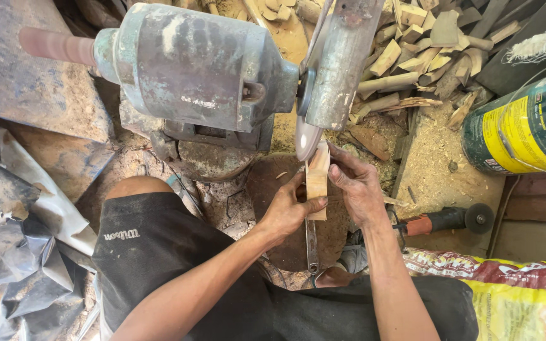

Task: The person holds a small wooden piece against a rotating grinding wheel, rotating and repositioning the wood to smooth its edges and surfaces. The person repeatedly adjusts the angle and pressure while grinding different sides of the piece.

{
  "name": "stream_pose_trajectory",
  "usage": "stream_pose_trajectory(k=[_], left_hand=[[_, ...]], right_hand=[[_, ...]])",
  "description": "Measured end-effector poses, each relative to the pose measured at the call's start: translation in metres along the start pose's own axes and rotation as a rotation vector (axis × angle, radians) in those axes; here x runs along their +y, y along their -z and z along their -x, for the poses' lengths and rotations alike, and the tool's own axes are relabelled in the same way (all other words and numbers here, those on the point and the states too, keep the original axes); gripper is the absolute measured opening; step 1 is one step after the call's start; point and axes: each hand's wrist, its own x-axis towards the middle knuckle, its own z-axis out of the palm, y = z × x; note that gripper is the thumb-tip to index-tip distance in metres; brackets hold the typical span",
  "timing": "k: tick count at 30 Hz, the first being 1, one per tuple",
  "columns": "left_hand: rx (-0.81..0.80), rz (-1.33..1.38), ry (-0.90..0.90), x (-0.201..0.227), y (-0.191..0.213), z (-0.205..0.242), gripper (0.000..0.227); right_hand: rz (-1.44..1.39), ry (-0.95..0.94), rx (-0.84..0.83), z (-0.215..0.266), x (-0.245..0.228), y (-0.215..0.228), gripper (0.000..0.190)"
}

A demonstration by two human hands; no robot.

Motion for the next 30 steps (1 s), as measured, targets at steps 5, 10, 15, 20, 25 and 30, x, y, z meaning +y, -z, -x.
stream_pose_trajectory(k=[5, 10, 15, 20, 25, 30], left_hand=[[-0.037, 0.034, 0.053, 0.005, 0.004, -0.005, 0.072], [-0.054, 0.029, 0.138, 0.012, 0.011, -0.006, 0.073], [-0.088, 0.05, 0.166, 0.013, 0.017, -0.011, 0.076], [-0.13, 0.017, 0.142, 0.008, 0.025, -0.017, 0.081], [-0.349, 0.112, 0.194, 0.005, 0.027, -0.016, 0.077], [-0.466, 0.173, 0.154, 0.003, 0.016, -0.008, 0.072]], right_hand=[[-0.003, -0.001, 0.012, -0.006, -0.004, -0.002, 0.054], [-0.007, -0.003, 0.023, -0.009, -0.004, -0.006, 0.049], [0.0, -0.003, 0.043, -0.014, -0.005, -0.009, 0.05], [0.161, -0.008, 0.088, -0.016, -0.009, -0.01, 0.05], [-0.083, -0.056, 0.08, 0.001, -0.018, -0.009, 0.054], [-0.255, -0.099, -0.04, 0.018, -0.018, 0.004, 0.063]])
